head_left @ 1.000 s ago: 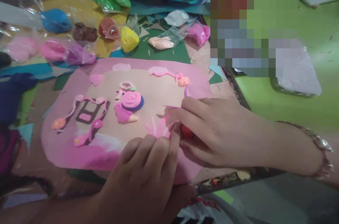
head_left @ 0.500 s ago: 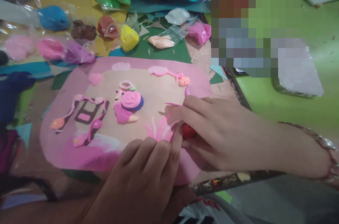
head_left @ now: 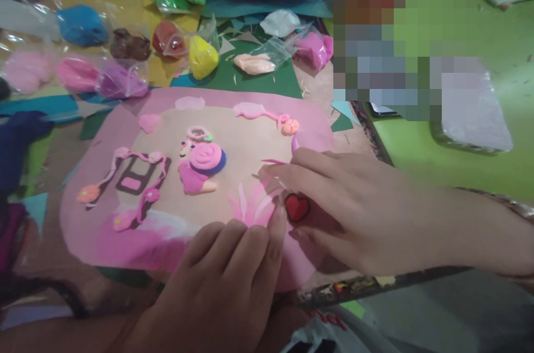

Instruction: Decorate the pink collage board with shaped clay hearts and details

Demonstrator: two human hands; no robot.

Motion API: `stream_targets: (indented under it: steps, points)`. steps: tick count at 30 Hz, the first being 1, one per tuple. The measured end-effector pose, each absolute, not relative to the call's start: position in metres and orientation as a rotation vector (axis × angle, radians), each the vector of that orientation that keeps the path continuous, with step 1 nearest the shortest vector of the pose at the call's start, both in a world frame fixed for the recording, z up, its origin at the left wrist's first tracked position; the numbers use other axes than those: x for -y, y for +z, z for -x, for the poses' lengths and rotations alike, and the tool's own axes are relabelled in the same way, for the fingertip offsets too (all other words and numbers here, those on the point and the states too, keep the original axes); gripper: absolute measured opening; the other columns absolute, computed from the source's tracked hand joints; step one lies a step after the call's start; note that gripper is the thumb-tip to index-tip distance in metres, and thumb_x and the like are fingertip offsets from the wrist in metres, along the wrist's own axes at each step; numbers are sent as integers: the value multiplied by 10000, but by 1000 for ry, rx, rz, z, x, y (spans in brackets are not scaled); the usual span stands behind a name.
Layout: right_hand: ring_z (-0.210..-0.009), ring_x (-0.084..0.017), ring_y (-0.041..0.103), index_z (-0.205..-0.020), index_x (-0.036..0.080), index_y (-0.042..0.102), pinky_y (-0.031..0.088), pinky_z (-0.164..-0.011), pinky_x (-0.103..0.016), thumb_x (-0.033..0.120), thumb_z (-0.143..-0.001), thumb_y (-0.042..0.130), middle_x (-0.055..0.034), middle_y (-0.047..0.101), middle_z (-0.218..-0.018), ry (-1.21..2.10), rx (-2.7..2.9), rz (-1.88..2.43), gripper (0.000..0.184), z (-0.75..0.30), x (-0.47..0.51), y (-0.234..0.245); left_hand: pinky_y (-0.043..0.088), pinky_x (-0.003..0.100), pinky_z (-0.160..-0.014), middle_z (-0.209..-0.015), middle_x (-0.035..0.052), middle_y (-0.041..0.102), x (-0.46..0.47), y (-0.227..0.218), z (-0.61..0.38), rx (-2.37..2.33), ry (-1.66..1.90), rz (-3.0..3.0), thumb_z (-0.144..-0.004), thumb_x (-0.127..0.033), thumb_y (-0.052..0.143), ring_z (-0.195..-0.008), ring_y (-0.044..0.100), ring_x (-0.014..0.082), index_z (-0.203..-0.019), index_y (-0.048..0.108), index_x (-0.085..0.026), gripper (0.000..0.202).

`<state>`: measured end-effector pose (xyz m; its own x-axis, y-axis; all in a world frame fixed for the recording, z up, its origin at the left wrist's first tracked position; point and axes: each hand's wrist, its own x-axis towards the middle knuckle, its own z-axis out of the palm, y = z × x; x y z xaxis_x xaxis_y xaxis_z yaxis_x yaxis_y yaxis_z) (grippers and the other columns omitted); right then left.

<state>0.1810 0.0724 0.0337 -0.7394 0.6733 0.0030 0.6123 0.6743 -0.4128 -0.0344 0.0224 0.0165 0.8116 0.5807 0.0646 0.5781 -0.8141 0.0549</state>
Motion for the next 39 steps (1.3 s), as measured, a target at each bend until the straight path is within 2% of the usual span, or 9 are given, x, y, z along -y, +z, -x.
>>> stream_targets:
  steps: [3,11,20,22,25,28,31,35,39]
  points:
    - [-855,-207,564,-1328,90,467,440,-675,-332,266,-867,500,-103,591,-1026,531,2719,1073,494,-180,-73,32,386,397,-685,-847,61,504,-21,16,36,-930,104,-2969,-930,-527,400,-751,477,237,-1012,587,-98,475]
    - [-831,-220,546,-1297,55,497,435,-667,-351,262,-878,468,-118,591,-999,411,2716,1066,469,-176,-72,28,387,386,-667,-838,58,508,-21,17,37,-944,136,-2938,-917,-514,428,-733,474,222,-940,609,-110,443]
    - [-861,-207,566,-1344,85,424,453,-673,-317,208,-803,550,-108,585,-1035,620,2727,1005,569,-185,-75,34,394,388,-687,-850,62,502,-23,15,38,-927,150,-2925,-888,-480,477,-765,467,235,-828,580,-140,360]
    - [-845,-190,564,-1347,102,418,444,-657,-295,181,-823,544,-101,584,-1028,671,2763,979,546,-189,-80,36,393,392,-698,-858,63,500,-23,14,38,-930,130,-2922,-887,-475,479,-776,467,239,-857,582,-134,358]
    - [-834,-165,560,-1288,141,474,432,-661,-269,151,-864,522,-82,574,-1029,711,2814,933,426,-192,-89,39,386,394,-714,-872,67,492,-23,15,37,-923,140,-2933,-909,-460,442,-783,461,238,-1014,580,-92,407]
    - [-784,-148,551,-1225,171,515,425,-655,-268,183,-880,537,-59,567,-1006,713,2843,927,346,-194,-95,41,381,395,-733,-885,73,481,-25,18,36,-921,181,-2945,-930,-460,394,-805,461,240,-1182,523,-30,515]
    - [-778,-144,550,-1172,185,535,421,-660,-273,211,-885,542,-53,557,-1014,710,2847,933,289,-196,-96,41,379,406,-748,-916,94,487,-27,22,34,-941,162,-2969,-934,-451,380,-838,462,254,-1273,467,4,574]
    - [-806,-149,552,-1100,180,551,415,-681,-278,202,-871,551,-60,553,-1027,712,2823,946,229,-197,-95,39,390,441,-799,-1016,140,497,-27,26,28,-982,147,-2977,-934,-420,359,-943,464,294,-1332,418,1,583]
    - [-792,-143,547,-1066,176,570,413,-680,-277,186,-871,544,-54,560,-1001,724,2817,961,197,-197,-96,39,400,458,-863,-1080,148,488,-27,29,25,-1077,157,-2957,-929,-386,370,-1034,453,307,-1326,427,-33,535]
